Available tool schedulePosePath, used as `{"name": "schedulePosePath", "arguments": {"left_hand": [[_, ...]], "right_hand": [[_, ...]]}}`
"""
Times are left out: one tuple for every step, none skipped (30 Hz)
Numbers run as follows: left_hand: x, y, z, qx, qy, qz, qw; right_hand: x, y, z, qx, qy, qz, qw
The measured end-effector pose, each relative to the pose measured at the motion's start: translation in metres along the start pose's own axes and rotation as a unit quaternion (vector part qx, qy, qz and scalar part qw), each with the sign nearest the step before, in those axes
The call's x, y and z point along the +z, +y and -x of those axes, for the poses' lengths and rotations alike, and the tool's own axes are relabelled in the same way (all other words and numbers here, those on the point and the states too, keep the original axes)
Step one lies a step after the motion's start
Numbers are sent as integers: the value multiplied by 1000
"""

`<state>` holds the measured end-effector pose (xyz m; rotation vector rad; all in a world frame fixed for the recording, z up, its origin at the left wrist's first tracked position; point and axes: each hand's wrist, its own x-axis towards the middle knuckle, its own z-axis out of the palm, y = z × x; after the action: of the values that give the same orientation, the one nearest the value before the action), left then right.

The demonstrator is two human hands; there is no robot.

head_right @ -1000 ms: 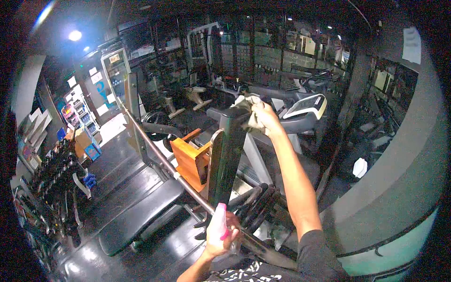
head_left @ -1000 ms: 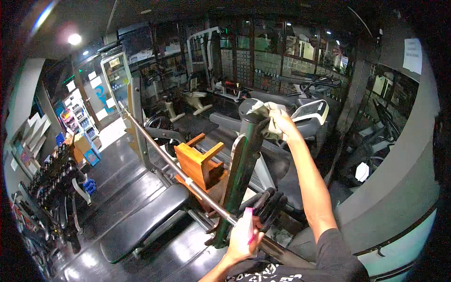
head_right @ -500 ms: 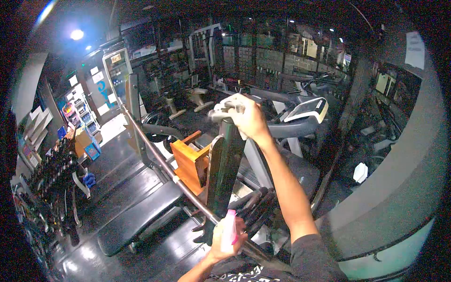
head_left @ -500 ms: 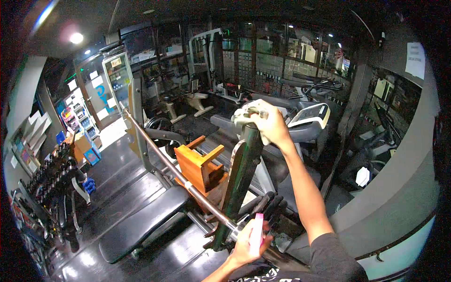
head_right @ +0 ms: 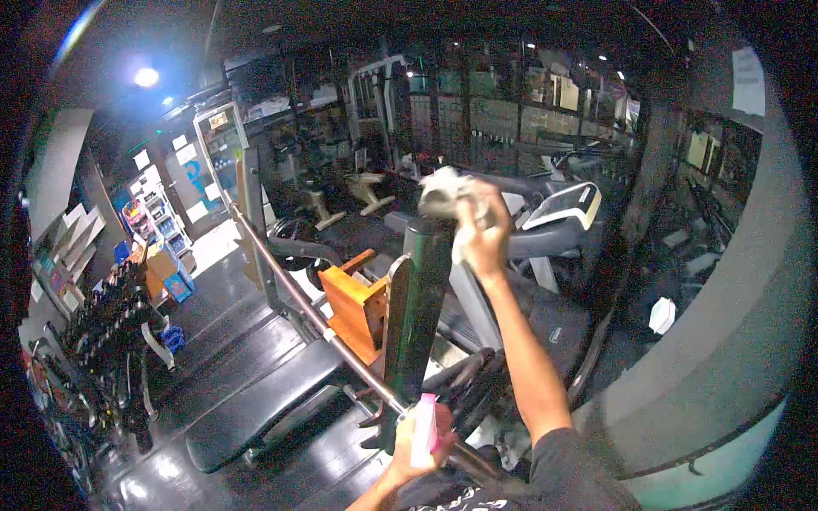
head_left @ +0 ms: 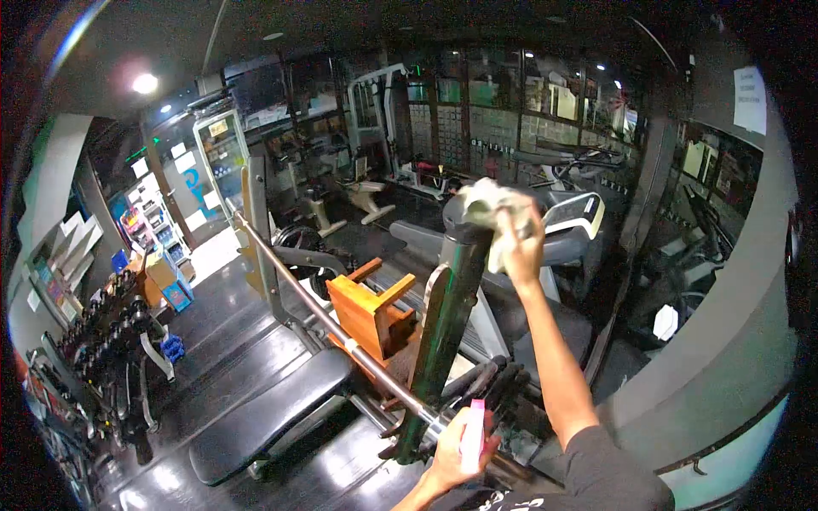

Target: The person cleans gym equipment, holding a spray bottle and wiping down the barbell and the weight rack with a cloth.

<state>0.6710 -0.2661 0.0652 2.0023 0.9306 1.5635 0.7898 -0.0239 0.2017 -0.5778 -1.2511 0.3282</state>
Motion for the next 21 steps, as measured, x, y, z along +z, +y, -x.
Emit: {"name": "schedulePosePath", "arguments": {"left_hand": [[0,2,-1,-18,-6,11,1000],[1,4,-2,-18,-5,10,1000],[1,6,-3,-36,-4,4,999],[0,7,-3,-54,-4,-1,999],[-1,9,-4,-53,-6,-1,999],[-2,11,-5,-79,-7,9,997],[-3,12,-5,-105,-10,20,994],[-4,12,-4,-106,-12,21,994],[-4,10,-4,-85,-9,25,996],[-6,8,-4,-64,-5,27,998],[-9,8,-3,-62,-7,26,998],[-11,8,-4,-62,-11,23,998],[-11,7,-5,-61,-12,22,998],[-10,6,-6,-62,-12,22,998],[-7,4,-5,-58,18,51,997],[-5,4,-5,-57,23,51,997],[-7,4,-6,-54,15,42,998],[-8,4,-7,-50,6,31,998],[-5,2,-6,-45,11,33,998],[-5,2,-6,-45,10,33,998],[-5,3,-6,-44,0,27,999]], "right_hand": [[4,-4,3,-91,-109,82,986],[7,-6,6,-179,-214,162,946],[10,-10,8,-83,-198,80,973],[8,-10,9,-81,-197,80,974],[6,-9,6,-31,-188,76,979],[3,-7,3,18,-180,72,981],[0,13,-1,-21,-144,103,984],[-5,13,-3,75,-139,102,982],[-13,28,-7,65,-130,122,982],[-22,54,-10,53,-122,140,981],[-24,58,-13,86,-154,98,979],[-30,55,-9,222,-97,-50,969],[-30,63,-11,149,-53,-37,987],[-31,73,-13,76,-11,-23,997],[-21,41,-10,78,48,-35,995],[-14,24,-13,-2,14,-58,998],[-4,17,-10,-32,-43,-45,998],[5,8,-6,-63,-97,-32,993],[10,-1,-5,-98,-176,40,979],[14,-10,-4,-130,-253,112,952],[13,-11,-4,-51,-253,88,962]]}}
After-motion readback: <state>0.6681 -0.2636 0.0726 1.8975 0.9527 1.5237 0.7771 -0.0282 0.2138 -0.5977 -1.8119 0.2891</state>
